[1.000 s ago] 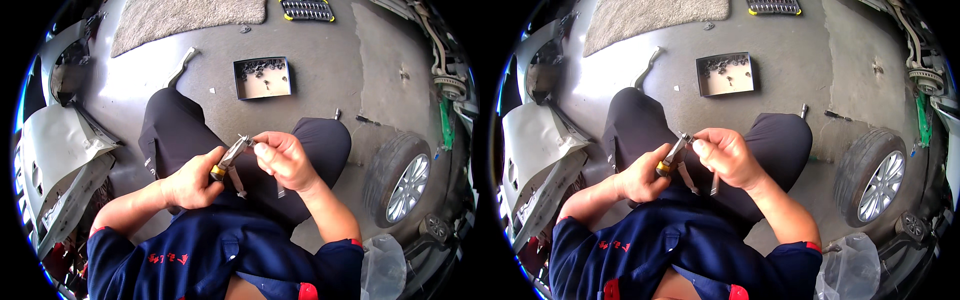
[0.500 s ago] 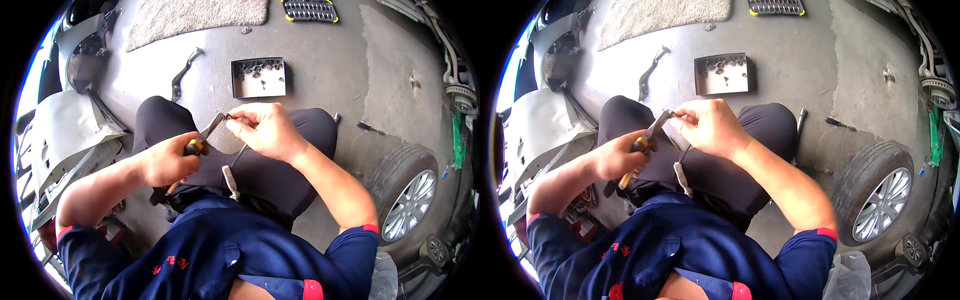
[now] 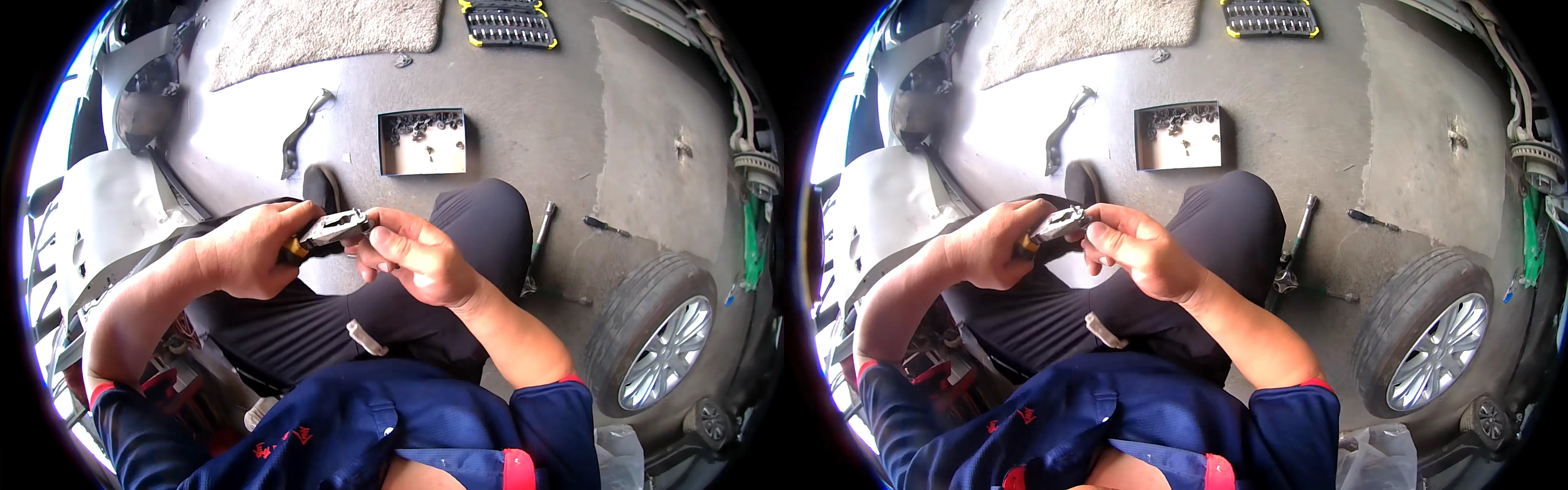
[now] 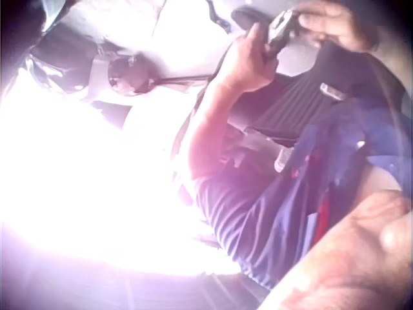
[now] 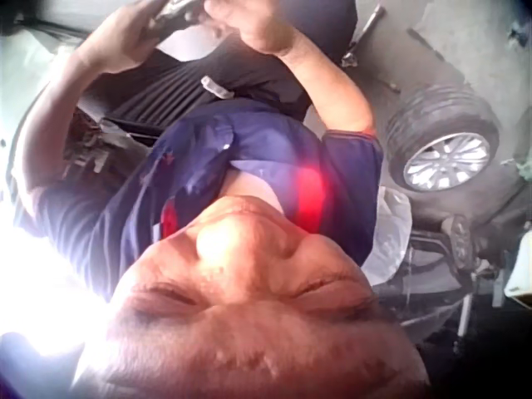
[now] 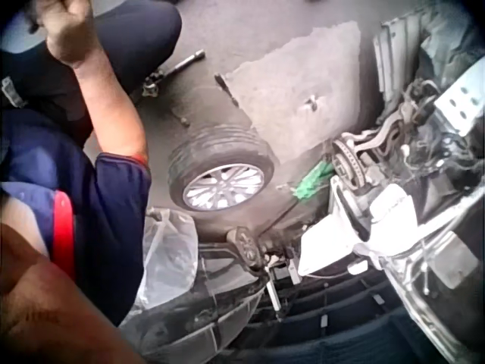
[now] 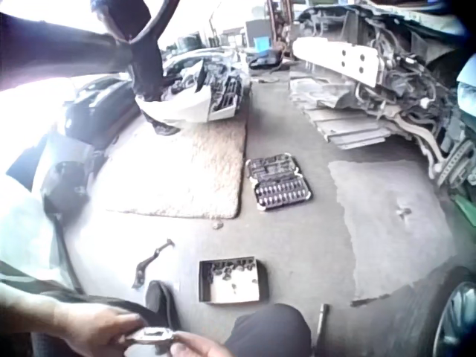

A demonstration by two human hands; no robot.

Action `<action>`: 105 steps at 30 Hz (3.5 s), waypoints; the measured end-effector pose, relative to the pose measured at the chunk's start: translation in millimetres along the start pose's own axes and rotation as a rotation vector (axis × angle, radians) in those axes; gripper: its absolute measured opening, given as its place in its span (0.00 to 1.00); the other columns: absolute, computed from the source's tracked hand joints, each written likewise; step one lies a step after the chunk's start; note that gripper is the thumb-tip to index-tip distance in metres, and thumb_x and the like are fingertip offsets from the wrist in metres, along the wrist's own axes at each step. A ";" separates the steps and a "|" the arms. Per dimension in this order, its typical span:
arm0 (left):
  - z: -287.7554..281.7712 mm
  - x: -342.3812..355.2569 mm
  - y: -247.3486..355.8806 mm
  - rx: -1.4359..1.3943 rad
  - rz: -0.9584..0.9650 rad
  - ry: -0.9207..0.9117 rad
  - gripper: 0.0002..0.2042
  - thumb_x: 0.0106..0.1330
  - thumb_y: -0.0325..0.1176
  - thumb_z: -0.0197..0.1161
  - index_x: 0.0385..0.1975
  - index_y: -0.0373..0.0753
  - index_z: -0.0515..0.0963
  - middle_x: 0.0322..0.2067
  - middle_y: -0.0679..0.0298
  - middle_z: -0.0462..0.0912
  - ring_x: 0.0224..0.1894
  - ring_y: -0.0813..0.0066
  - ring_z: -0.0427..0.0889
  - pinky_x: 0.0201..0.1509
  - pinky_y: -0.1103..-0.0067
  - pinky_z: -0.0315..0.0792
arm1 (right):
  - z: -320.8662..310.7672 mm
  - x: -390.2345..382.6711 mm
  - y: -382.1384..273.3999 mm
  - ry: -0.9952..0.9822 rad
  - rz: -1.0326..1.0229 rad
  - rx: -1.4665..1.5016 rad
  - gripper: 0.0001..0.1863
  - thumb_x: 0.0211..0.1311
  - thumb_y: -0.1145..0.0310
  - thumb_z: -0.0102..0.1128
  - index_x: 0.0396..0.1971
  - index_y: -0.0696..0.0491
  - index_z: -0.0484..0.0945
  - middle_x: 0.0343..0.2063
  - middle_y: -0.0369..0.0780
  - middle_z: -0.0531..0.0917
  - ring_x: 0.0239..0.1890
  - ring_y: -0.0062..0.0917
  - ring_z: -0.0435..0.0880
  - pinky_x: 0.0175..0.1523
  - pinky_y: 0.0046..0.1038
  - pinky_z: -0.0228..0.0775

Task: The person holds and adjusts fasteners and metal clips using pliers and a metal pin while sitting on the floor.

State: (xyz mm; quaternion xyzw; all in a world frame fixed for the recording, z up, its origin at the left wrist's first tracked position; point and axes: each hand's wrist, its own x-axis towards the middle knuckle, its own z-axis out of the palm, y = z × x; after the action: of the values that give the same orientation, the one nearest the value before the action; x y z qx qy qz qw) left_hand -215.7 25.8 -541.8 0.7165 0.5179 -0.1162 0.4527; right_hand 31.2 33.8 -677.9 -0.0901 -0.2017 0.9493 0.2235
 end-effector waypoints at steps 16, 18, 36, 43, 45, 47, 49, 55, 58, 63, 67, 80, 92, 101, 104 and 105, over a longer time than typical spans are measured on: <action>65.0 99.3 -173.5 -1.103 -0.727 -0.432 0.08 0.65 0.31 0.61 0.42 0.39 0.76 0.28 0.62 0.78 0.29 0.69 0.79 0.32 0.66 0.79 | -133.6 142.6 89.4 0.127 0.067 -2.357 0.11 0.69 0.67 0.50 0.42 0.56 0.79 0.30 0.42 0.88 0.37 0.32 0.87 0.54 0.37 0.68; 67.1 93.3 -204.7 -1.113 -0.562 -0.409 0.09 0.66 0.30 0.61 0.44 0.39 0.77 0.29 0.62 0.79 0.30 0.69 0.79 0.33 0.67 0.79 | -119.1 150.8 79.1 0.150 0.095 -2.286 0.12 0.70 0.65 0.53 0.43 0.58 0.79 0.32 0.44 0.88 0.39 0.35 0.87 0.56 0.39 0.68; 33.5 107.0 -254.1 -0.609 0.284 0.123 0.26 0.55 0.23 0.59 0.58 0.29 0.71 0.39 0.44 0.81 0.45 0.39 0.83 0.50 0.61 0.77 | -114.0 180.3 -1.2 0.047 0.331 0.143 0.20 0.79 0.63 0.49 0.50 0.64 0.82 0.21 0.30 0.74 0.27 0.17 0.74 0.47 0.33 0.81; 31.8 110.5 -254.8 -0.535 0.375 0.114 0.27 0.54 0.23 0.62 0.58 0.30 0.71 0.41 0.44 0.82 0.47 0.39 0.83 0.52 0.61 0.78 | -114.6 175.3 0.7 0.011 0.385 0.256 0.21 0.79 0.62 0.49 0.51 0.65 0.81 0.21 0.31 0.75 0.26 0.17 0.76 0.50 0.36 0.83; 30.7 113.6 -254.6 -0.494 0.430 0.139 0.27 0.54 0.23 0.63 0.58 0.30 0.72 0.42 0.44 0.82 0.48 0.39 0.83 0.52 0.60 0.78 | -119.6 171.9 8.2 -0.078 0.415 0.414 0.22 0.80 0.61 0.48 0.52 0.66 0.80 0.20 0.33 0.76 0.25 0.19 0.77 0.52 0.40 0.84; 30.0 113.7 -253.4 -0.413 0.449 0.146 0.27 0.54 0.24 0.64 0.57 0.31 0.72 0.42 0.44 0.82 0.49 0.38 0.83 0.53 0.59 0.77 | -119.4 169.9 14.8 -0.098 0.405 0.477 0.22 0.80 0.61 0.49 0.52 0.66 0.80 0.19 0.32 0.74 0.24 0.19 0.74 0.52 0.43 0.83; 29.8 115.5 -253.1 -0.395 0.441 0.130 0.27 0.54 0.23 0.65 0.57 0.31 0.72 0.43 0.44 0.82 0.49 0.38 0.83 0.53 0.59 0.77 | -117.5 167.9 16.4 -0.130 0.390 0.561 0.20 0.81 0.61 0.49 0.50 0.64 0.81 0.19 0.31 0.73 0.24 0.18 0.74 0.52 0.40 0.82; 31.4 110.9 -248.9 -0.363 0.315 0.081 0.26 0.53 0.23 0.63 0.57 0.31 0.72 0.41 0.44 0.83 0.46 0.38 0.83 0.50 0.60 0.78 | -107.0 162.6 17.9 0.185 0.175 -0.420 0.15 0.78 0.65 0.54 0.44 0.63 0.81 0.18 0.35 0.73 0.23 0.22 0.75 0.44 0.34 0.78; 43.5 110.9 -245.3 -0.347 0.181 0.056 0.24 0.58 0.24 0.61 0.57 0.32 0.72 0.35 0.50 0.83 0.37 0.48 0.84 0.43 0.64 0.78 | -118.4 169.0 40.4 0.353 -0.117 -1.691 0.06 0.70 0.72 0.58 0.38 0.59 0.74 0.27 0.51 0.85 0.32 0.48 0.86 0.44 0.46 0.75; 37.6 122.2 -222.0 -0.819 -0.358 -0.308 0.20 0.65 0.28 0.60 0.57 0.33 0.73 0.35 0.59 0.81 0.35 0.66 0.82 0.43 0.68 0.78 | -138.7 165.9 59.0 0.415 -0.126 -1.834 0.09 0.73 0.70 0.57 0.43 0.61 0.77 0.25 0.48 0.84 0.30 0.40 0.85 0.43 0.42 0.75; 52.2 107.5 -245.0 -0.504 0.090 0.070 0.19 0.62 0.26 0.60 0.54 0.32 0.72 0.36 0.53 0.80 0.39 0.57 0.82 0.46 0.67 0.77 | -126.9 169.3 8.4 0.280 0.313 -0.604 0.17 0.78 0.64 0.55 0.49 0.63 0.82 0.22 0.31 0.76 0.28 0.15 0.73 0.44 0.24 0.73; 31.0 115.3 -243.5 -0.347 0.442 0.118 0.26 0.53 0.23 0.63 0.56 0.32 0.73 0.43 0.44 0.83 0.50 0.41 0.84 0.54 0.60 0.78 | -124.2 154.6 19.8 -0.228 0.340 0.498 0.21 0.78 0.62 0.53 0.53 0.67 0.80 0.20 0.32 0.74 0.25 0.19 0.75 0.51 0.39 0.80; 42.6 114.4 -257.9 -0.296 0.254 0.008 0.24 0.56 0.22 0.66 0.56 0.34 0.75 0.43 0.44 0.84 0.49 0.39 0.84 0.54 0.60 0.78 | -126.1 153.5 -2.1 -0.024 0.383 -0.077 0.19 0.76 0.62 0.55 0.50 0.65 0.80 0.20 0.30 0.71 0.24 0.15 0.71 0.53 0.36 0.81; 88.9 171.7 -344.2 0.123 -0.226 0.060 0.17 0.69 0.27 0.63 0.57 0.38 0.74 0.50 0.50 0.81 0.61 0.46 0.79 0.64 0.57 0.75 | -134.3 159.8 32.2 0.329 0.577 -0.684 0.19 0.78 0.61 0.58 0.62 0.53 0.79 0.35 0.31 0.80 0.33 0.14 0.77 0.41 0.22 0.76; 102.5 212.5 -362.4 0.299 -0.198 -0.012 0.17 0.72 0.31 0.63 0.59 0.39 0.74 0.54 0.53 0.79 0.63 0.49 0.78 0.65 0.58 0.76 | -139.1 163.4 36.1 0.308 0.721 -0.888 0.18 0.78 0.60 0.59 0.59 0.54 0.81 0.40 0.32 0.81 0.35 0.14 0.78 0.40 0.23 0.76; 107.5 225.9 -369.7 0.340 -0.231 -0.054 0.20 0.72 0.33 0.65 0.62 0.40 0.74 0.57 0.55 0.77 0.65 0.53 0.76 0.67 0.60 0.76 | -139.7 163.6 38.6 0.340 0.700 -0.879 0.17 0.78 0.59 0.60 0.55 0.55 0.82 0.38 0.31 0.81 0.36 0.14 0.77 0.41 0.23 0.75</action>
State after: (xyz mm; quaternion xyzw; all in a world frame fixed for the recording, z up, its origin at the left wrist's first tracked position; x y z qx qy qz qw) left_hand -397.9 106.8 -941.2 0.7153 0.5571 -0.2721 0.3224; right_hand -91.9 125.5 -833.5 -0.3866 -0.4958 0.7663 -0.1326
